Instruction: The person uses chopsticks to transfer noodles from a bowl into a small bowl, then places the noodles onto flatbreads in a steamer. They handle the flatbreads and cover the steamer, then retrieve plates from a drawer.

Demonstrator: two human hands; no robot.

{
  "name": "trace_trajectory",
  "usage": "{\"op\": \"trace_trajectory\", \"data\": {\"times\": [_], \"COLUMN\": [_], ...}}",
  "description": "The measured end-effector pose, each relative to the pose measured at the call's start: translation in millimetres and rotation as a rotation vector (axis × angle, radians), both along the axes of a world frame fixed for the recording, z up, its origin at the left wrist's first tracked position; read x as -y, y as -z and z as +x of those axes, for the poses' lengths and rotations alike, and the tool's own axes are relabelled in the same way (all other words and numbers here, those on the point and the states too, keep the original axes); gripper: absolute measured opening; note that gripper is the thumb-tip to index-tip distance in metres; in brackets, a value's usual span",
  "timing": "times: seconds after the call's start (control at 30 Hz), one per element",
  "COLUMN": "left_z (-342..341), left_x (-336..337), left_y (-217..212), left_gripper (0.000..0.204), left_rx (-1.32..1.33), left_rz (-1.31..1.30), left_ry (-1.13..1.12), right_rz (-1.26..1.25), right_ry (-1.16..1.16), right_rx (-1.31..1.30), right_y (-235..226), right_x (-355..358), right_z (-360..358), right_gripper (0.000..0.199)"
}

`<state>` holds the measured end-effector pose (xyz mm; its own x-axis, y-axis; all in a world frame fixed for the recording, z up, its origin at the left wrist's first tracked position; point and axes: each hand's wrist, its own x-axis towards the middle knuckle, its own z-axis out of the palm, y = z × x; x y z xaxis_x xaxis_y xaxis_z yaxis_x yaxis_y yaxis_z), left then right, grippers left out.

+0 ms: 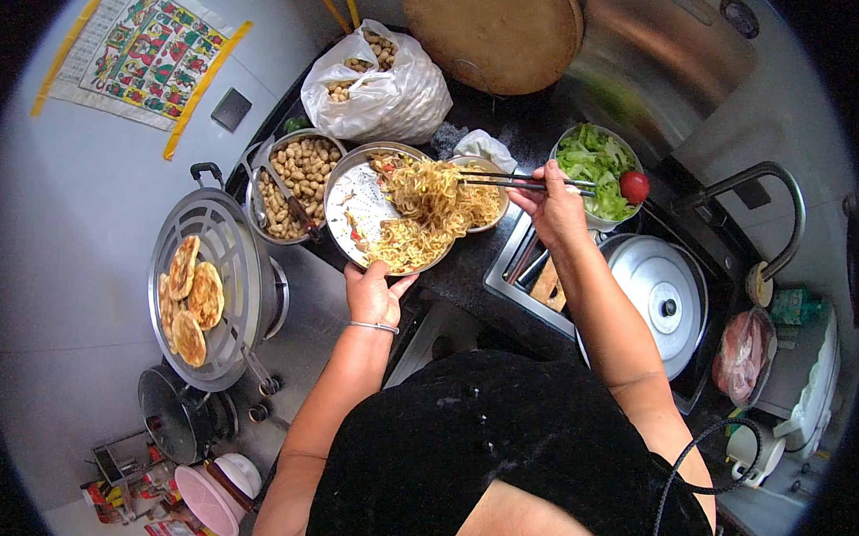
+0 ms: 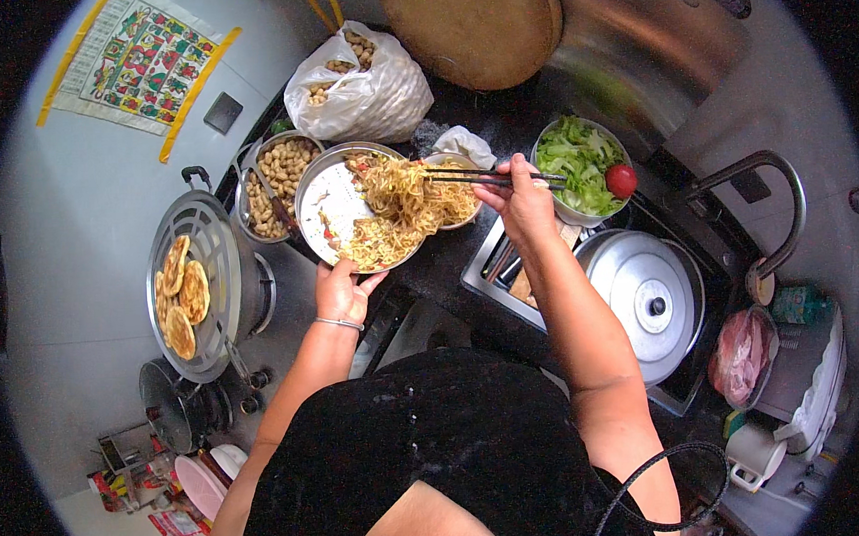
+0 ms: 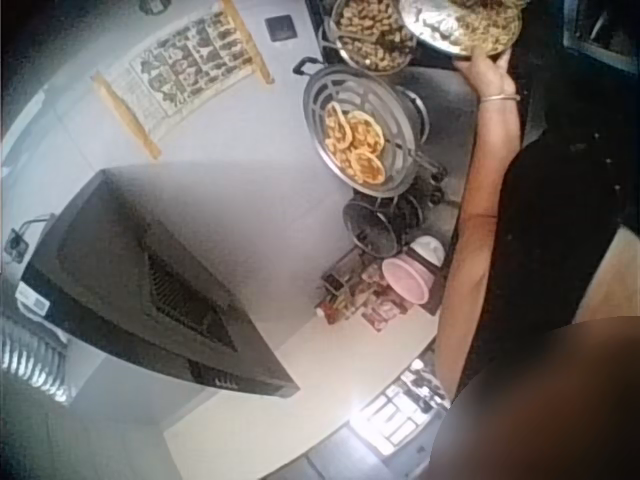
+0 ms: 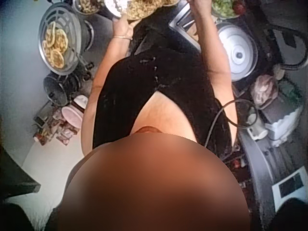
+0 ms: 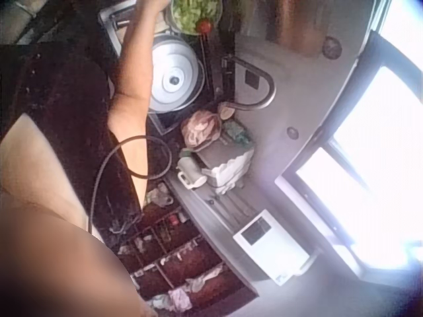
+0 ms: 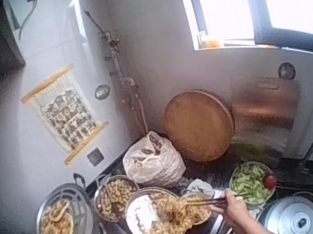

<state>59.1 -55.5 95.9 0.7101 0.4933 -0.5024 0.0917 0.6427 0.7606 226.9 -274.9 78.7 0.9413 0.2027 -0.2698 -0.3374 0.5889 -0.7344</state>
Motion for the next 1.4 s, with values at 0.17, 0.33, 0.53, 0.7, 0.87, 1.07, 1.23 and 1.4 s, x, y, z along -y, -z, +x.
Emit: {"op": "trace_trajectory", "data": {"times": [0.17,0.33,0.53,0.7,0.87,1.07,1.23,1.4], "left_z": [0,0,-3,-5,-3,-3,-2,-2], "left_x": [0,0,-2,-4,-2,0,-2,-1], "left_y": [1,0,3,5,2,-2,6,4], "left_gripper": [0.049,0.049,0.048,0.047,0.047,0.047,0.045,0.044], "left_rx": [0.011,0.003,0.017,0.008,0.009,0.009,0.018,0.021], "left_rz": [0.0,0.012,0.027,0.022,0.026,0.021,0.014,0.013], "left_ry": [-0.005,-0.027,-0.031,-0.031,-0.043,-0.064,-0.075,-0.063], "right_rz": [0.025,0.03,-0.126,-0.319,-0.497,-0.696,-0.801,-0.634], "right_ry": [0.009,0.049,0.079,0.058,0.034,-0.002,-0.027,-0.223], "right_rx": [-0.003,0.026,0.118,0.211,0.334,0.474,0.609,0.594], "right_y": [-7,-11,-5,5,21,-4,-52,-77], "right_x": [10,24,40,37,18,5,11,21], "right_z": [4,6,5,3,3,-4,-16,-31], "right_gripper": [0.032,0.032,0.031,0.029,0.023,0.019,0.019,0.022]}}
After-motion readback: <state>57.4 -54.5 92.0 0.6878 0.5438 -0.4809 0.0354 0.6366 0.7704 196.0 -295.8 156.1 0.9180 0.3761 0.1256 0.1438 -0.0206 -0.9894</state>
